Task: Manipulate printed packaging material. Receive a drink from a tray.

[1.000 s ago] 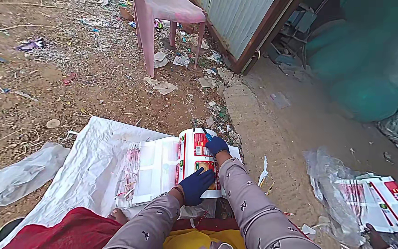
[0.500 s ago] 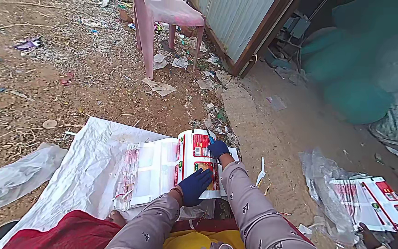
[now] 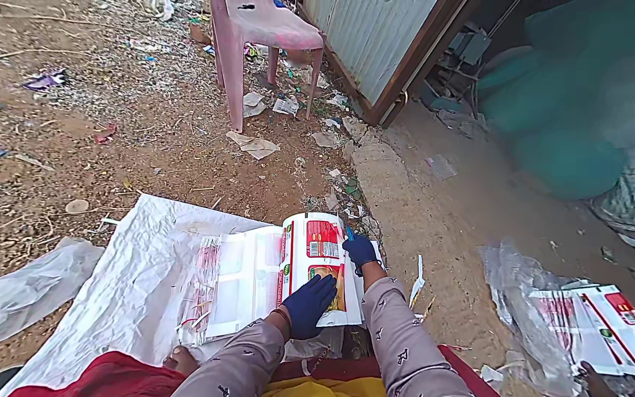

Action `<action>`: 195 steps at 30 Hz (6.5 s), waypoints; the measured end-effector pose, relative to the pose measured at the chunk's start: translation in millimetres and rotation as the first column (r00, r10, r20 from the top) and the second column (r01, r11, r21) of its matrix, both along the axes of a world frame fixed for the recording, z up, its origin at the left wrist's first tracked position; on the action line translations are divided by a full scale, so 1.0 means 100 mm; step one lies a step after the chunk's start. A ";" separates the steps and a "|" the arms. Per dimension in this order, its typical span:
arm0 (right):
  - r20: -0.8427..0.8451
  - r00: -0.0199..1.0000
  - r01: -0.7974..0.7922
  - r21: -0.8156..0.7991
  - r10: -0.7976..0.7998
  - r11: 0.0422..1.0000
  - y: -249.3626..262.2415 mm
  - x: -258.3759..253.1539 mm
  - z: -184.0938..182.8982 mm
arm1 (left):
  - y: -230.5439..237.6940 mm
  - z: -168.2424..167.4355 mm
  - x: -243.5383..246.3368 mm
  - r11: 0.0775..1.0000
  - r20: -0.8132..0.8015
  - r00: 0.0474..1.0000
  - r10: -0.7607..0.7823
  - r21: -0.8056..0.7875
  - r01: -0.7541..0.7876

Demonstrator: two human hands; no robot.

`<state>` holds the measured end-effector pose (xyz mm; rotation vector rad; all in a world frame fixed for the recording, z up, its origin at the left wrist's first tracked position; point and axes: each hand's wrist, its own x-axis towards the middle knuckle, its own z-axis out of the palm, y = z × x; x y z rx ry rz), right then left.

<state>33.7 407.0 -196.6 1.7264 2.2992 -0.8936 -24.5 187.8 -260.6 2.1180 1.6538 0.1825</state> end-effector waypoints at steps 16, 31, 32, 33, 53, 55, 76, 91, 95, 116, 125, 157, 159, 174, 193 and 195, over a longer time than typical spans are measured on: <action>0.167 0.980 -0.141 0.222 0.104 0.965 -0.15 -0.26 0.03 | 0.02 -0.06 0.00 0.999 0.049 0.999 -0.004 0.032 0.002; 0.216 0.962 -0.227 0.310 0.164 0.923 0.09 -0.32 0.00 | 0.03 -0.03 0.01 1.000 0.041 0.999 0.000 0.018 -0.001; 0.230 0.959 -0.234 0.313 0.166 0.920 0.11 -0.33 0.00 | 0.04 -0.04 0.02 1.000 0.045 0.999 0.001 0.023 -0.002; 0.243 0.955 -0.244 0.315 0.171 0.917 0.13 -0.36 0.01 | 0.04 -0.05 0.02 1.000 0.045 0.999 0.002 0.027 -0.003; 0.283 0.947 -0.159 -0.005 0.154 0.987 0.20 0.30 -0.03 | 0.05 -0.05 0.02 0.999 0.037 0.999 0.000 0.038 -0.002; 0.206 0.972 -0.110 -0.023 0.112 0.994 0.15 0.51 -0.05 | 0.06 -0.04 0.00 1.000 0.025 1.000 -0.008 0.028 0.007; 0.000 0.994 -0.106 0.008 0.106 0.994 -0.28 -0.18 0.57 | 0.51 0.49 0.38 0.616 0.266 0.601 0.753 -0.604 -0.505; 0.110 0.941 -0.333 0.115 0.321 0.936 -0.55 -0.08 0.33 | 0.55 0.44 0.34 0.673 0.288 0.658 0.695 -0.583 -0.455; 0.103 0.934 -0.354 0.105 0.344 0.929 -0.53 -0.08 0.37 | 0.52 0.40 0.34 0.698 0.314 0.666 0.676 -0.562 -0.444; 0.239 0.913 -0.379 0.189 0.332 0.906 -0.49 -0.22 0.27 | 0.52 0.39 0.36 0.735 0.334 0.705 0.625 -0.555 -0.389; 0.200 0.912 -0.382 0.105 0.357 0.918 -0.49 -0.15 0.37 | 0.52 0.38 0.35 0.745 0.337 0.714 0.613 -0.549 -0.380; 0.161 0.986 0.020 0.138 -0.043 0.990 0.27 1.23 -1.40 | 0.35 0.44 0.26 0.584 0.367 0.484 0.795 -0.681 -0.442; 0.228 0.974 -0.043 0.129 0.012 0.991 0.24 1.31 -1.56 | 0.21 0.60 0.19 0.628 0.262 0.633 0.728 -0.626 -0.463; -0.730 0.617 0.195 0.504 0.295 0.841 -0.06 0.52 1.57 | -1.55 2.65 -0.16 0.759 0.556 0.576 0.599 -0.165 -0.630; -0.692 0.356 -0.438 0.470 0.628 0.767 -1.16 -1.14 4.41 | -2.25 2.67 -0.27 0.537 0.938 0.099 0.331 -0.102 -0.838; -0.633 0.384 -0.479 0.486 0.672 0.731 -1.24 -1.35 4.32 | -2.26 2.64 -0.31 0.531 0.938 0.097 0.333 -0.102 -0.841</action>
